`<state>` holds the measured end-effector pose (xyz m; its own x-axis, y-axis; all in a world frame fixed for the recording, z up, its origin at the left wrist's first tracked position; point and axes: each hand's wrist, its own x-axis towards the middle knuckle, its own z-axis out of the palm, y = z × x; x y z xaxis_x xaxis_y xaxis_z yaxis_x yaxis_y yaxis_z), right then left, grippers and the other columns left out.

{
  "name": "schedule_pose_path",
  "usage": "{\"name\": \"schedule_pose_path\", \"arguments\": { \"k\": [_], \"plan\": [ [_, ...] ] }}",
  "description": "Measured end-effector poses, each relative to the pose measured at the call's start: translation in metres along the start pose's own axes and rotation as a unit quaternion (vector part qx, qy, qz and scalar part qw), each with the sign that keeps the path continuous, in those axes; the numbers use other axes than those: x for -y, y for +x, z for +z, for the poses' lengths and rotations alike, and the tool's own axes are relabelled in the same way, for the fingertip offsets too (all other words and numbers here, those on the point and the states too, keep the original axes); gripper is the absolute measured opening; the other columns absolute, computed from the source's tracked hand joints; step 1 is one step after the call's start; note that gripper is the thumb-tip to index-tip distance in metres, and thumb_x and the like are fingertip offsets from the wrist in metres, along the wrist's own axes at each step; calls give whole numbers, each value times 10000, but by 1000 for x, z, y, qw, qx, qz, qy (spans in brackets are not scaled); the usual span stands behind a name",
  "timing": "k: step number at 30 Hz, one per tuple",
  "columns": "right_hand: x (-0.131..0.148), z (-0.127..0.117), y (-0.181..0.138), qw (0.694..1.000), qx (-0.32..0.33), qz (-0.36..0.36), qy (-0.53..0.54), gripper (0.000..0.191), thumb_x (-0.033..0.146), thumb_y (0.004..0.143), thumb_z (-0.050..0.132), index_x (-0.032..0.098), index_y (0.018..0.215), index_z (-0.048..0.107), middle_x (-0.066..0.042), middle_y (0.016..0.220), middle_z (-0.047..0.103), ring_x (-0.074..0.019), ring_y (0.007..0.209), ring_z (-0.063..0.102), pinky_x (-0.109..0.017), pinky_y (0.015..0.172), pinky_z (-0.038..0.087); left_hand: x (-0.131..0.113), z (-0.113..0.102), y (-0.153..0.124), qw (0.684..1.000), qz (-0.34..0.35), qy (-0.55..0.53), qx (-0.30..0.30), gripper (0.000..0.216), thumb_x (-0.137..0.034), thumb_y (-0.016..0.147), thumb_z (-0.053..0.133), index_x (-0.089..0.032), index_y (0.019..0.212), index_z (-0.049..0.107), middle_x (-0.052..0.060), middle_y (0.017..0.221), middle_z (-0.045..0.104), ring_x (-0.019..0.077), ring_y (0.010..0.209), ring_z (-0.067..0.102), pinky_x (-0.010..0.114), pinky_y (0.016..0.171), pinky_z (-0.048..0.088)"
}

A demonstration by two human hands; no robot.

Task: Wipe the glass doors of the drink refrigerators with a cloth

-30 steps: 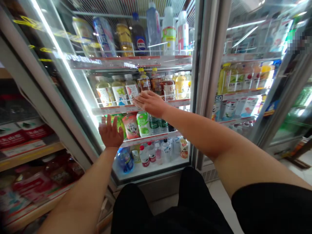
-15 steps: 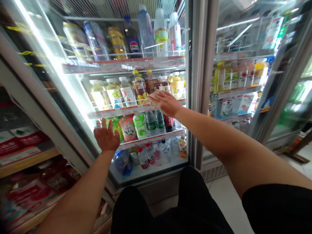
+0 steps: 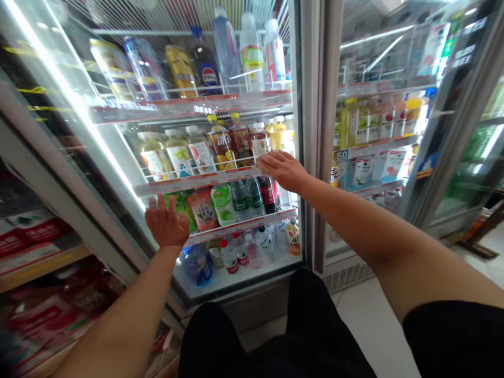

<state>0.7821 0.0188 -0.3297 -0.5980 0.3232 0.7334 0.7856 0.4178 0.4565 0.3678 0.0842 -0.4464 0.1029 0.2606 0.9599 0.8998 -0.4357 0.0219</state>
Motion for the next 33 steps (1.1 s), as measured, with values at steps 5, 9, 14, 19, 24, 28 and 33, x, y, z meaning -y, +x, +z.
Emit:
{"name": "schedule_pose_path", "arguments": {
  "k": [5, 9, 14, 19, 24, 28, 33],
  "plan": [
    [1, 3, -10, 1000, -6, 24, 9, 489, 189, 1018, 414, 247, 1499, 481, -87, 1435, 595, -272, 1331, 504, -494, 1151, 413, 0, 0, 0, 1000, -3, 14, 0, 578, -386, 971, 437, -244, 1531, 400, 136, 1613, 367, 277, 1565, 152, 576, 1257, 111],
    [-3, 6, -20, 1000, 18, -16, 1, 458, 199, 1028, 412, 238, 1473, 514, -73, 1437, 602, -259, 1327, 518, -481, 1163, 407, -1, 1, 0, 1000, -8, -5, -2, 572, -394, 970, 433, -220, 1514, 427, 156, 1603, 377, 296, 1567, 136, 600, 1247, 102],
    [-6, 9, -33, 1000, 23, -18, 1, 500, 166, 1006, 446, 273, 1492, 492, -65, 1452, 596, -258, 1349, 514, -504, 1157, 420, -1, 0, 1, 1000, -6, -5, -1, 564, -392, 969, 441, -216, 1506, 437, 148, 1605, 376, 303, 1565, 145, 591, 1249, 104],
    [-4, 15, -46, 998, 35, -48, 1, 500, 137, 987, 469, 278, 1463, 528, -67, 1424, 623, -256, 1310, 551, -499, 1131, 441, -2, 0, 1, 999, -27, -32, 5, 567, -398, 964, 443, -218, 1502, 443, 148, 1606, 373, 306, 1565, 140, 591, 1250, 85],
    [-5, 15, -48, 997, 41, -66, -10, 490, 127, 980, 483, 269, 1445, 540, -71, 1436, 613, -245, 1316, 543, -466, 1115, 440, -2, 1, 1, 999, -29, -39, 5, 569, -400, 959, 453, -206, 1495, 454, 156, 1607, 369, 314, 1564, 141, 591, 1247, 80],
    [6, 18, -54, 996, 28, -80, -26, 465, 119, 988, 463, 224, 1433, 549, -91, 1401, 629, -243, 1288, 553, -456, 1089, 450, 0, 2, 2, 999, -21, -25, -1, 562, -394, 958, 452, -193, 1483, 467, 161, 1607, 370, 310, 1561, 158, 579, 1247, 102],
    [43, 42, -75, 991, 29, -131, 4, 472, 74, 960, 491, 165, 1418, 564, -124, 1324, 669, -245, 1253, 564, -457, 1069, 456, 3, 4, 1, 1000, -2, -9, -3, 565, -363, 953, 471, -204, 1495, 451, 150, 1608, 373, 310, 1561, 157, 582, 1248, 106]
  ]
}}
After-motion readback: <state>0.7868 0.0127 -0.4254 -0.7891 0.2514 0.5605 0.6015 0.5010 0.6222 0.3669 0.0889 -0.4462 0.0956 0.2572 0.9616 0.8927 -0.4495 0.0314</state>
